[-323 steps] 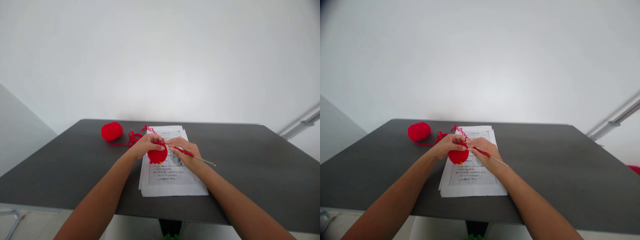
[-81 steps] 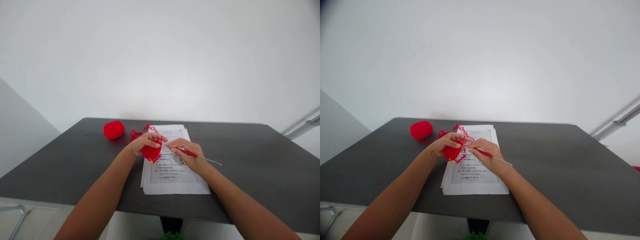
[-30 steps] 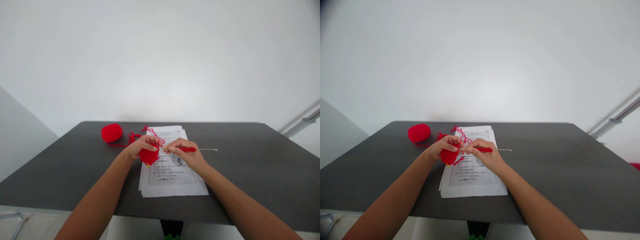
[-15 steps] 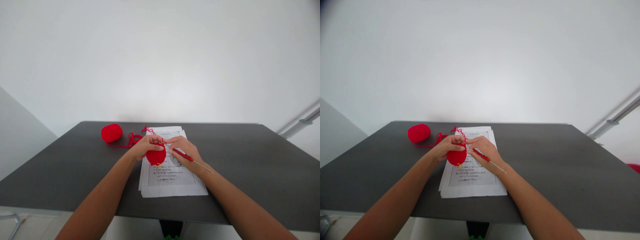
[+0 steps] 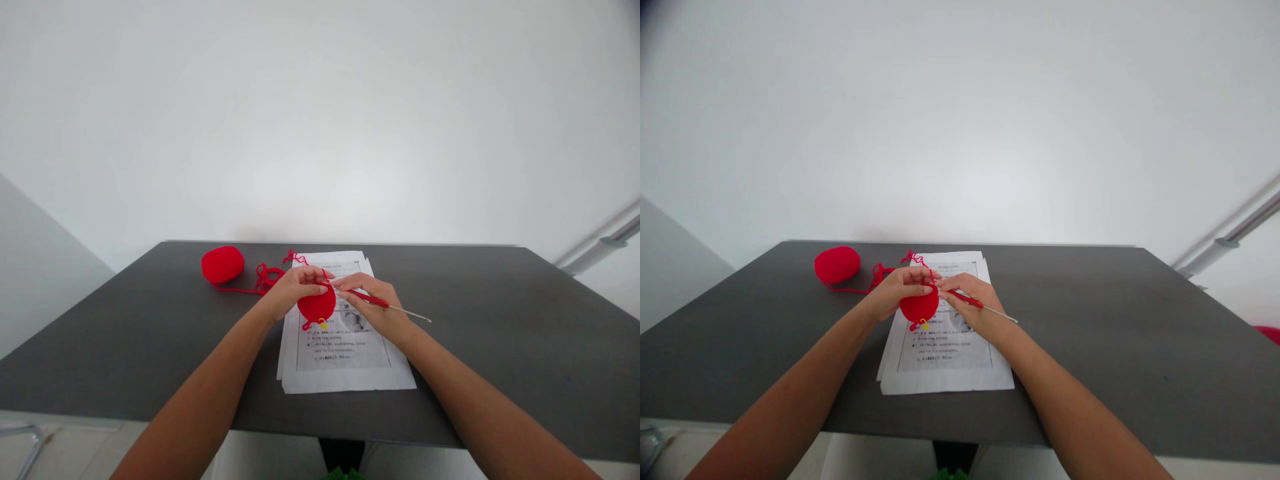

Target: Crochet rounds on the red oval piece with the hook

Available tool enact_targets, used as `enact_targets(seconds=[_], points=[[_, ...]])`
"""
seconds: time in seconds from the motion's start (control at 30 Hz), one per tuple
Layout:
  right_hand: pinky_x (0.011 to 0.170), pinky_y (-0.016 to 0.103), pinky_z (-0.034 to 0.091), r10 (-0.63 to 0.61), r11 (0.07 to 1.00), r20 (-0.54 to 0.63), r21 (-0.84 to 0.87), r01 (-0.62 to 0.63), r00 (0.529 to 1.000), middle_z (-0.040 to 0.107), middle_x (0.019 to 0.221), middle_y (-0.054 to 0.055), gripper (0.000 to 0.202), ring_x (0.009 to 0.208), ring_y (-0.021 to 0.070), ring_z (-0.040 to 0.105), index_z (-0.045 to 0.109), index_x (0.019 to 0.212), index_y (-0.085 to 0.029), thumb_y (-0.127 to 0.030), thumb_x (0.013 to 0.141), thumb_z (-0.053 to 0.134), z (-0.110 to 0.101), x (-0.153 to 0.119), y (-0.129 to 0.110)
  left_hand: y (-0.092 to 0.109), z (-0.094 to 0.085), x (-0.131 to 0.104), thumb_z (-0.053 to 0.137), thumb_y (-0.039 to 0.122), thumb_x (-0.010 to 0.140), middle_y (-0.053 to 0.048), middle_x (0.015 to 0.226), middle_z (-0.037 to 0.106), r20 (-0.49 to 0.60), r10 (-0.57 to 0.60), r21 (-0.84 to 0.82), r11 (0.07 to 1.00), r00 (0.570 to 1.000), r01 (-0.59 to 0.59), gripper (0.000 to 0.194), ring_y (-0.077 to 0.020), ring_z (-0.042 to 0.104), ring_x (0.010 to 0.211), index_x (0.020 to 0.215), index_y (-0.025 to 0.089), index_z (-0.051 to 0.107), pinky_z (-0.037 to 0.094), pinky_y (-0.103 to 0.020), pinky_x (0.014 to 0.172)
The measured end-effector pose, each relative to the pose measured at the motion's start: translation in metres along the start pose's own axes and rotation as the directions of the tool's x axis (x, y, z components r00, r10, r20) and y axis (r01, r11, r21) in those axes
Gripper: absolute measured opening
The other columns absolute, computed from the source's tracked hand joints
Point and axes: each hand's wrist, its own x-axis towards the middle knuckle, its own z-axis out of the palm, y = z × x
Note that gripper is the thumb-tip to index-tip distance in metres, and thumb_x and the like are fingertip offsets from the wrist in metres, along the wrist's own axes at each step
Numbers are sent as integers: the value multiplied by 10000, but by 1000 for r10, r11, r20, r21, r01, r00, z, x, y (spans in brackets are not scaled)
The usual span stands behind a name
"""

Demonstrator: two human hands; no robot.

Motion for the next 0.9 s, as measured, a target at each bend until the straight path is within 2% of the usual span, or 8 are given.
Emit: enact_targets(seconds=[0.23,0.4,0.63,0.9], points=[[747,316,546,86,986,-28,144,-81,996,719,875,55,99,829,180,674,667,805,-200,-297,817,657,-1,2,2,1,-2,1,771,211,575,17,623,603,9,33,-40,999,999,-33,242,-85,518,557,785,125,686,347,-211,548],[751,318,536,129,975,16,178,-130,992,714,883,52,85,843,182,672,662,802,-198,-282,814,659,-5,3,1,2,-2,0,759,203,588,26,603,586,8,60,0,998,998,-60,193,-79,501,551,747,127,680,344,-215,555],[695,297,516,107,987,148,104,-123,983,705,878,63,99,800,172,655,661,819,-188,-282,828,632,-13,5,-2,0,-2,1,734,215,621,5,640,592,7,63,124,990,998,-63,183,-101,532,606,769,125,673,371,-222,580],[678,273,493,85,996,194,1,-86,977,692,849,60,109,777,163,638,640,849,-171,-258,859,574,-14,5,-5,-3,-2,5,698,202,621,17,642,591,-18,128,219,968,992,-121,174,-98,531,598,767,124,645,375,-222,573]])
